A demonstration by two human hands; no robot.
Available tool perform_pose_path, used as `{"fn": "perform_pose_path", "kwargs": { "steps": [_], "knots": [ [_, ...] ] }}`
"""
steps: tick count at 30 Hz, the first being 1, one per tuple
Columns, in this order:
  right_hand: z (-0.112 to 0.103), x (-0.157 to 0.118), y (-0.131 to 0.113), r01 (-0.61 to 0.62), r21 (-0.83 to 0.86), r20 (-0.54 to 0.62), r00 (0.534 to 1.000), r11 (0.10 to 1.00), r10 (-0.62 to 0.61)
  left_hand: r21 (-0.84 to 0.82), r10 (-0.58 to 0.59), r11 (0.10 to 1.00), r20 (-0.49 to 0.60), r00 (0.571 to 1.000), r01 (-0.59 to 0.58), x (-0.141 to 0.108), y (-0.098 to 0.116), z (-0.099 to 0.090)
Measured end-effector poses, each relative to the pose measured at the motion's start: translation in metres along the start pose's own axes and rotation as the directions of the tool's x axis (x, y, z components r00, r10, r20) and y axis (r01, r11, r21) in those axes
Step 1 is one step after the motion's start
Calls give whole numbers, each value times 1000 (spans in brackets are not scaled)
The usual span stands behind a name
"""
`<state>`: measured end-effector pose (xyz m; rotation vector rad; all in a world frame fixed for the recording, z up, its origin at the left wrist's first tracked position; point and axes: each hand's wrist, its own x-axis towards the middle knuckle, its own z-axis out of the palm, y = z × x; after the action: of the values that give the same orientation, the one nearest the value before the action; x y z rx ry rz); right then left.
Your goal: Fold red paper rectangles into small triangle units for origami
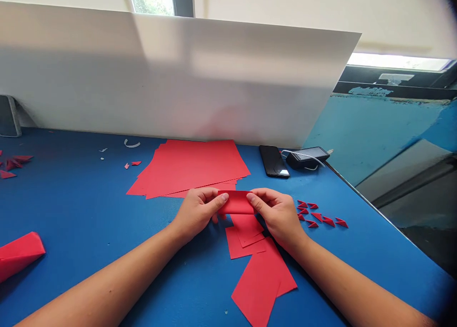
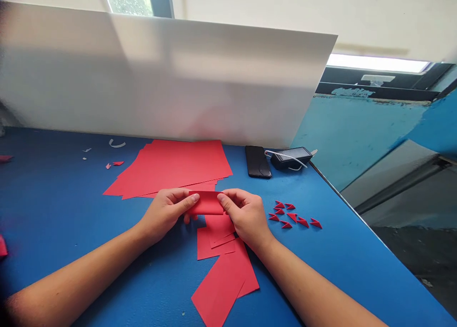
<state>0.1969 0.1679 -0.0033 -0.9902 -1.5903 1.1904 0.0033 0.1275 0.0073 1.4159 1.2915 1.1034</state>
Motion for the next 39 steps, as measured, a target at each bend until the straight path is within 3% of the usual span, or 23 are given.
{"fn": "perform_pose_path", "kwargs": {
  "steps": [39],
  "knots": [
    [0, 1, -1, -16, -25, -7, 1000, 1000, 16, 39, 0, 999, -9, 1000, 0, 0, 2, -1]
  ]
}}
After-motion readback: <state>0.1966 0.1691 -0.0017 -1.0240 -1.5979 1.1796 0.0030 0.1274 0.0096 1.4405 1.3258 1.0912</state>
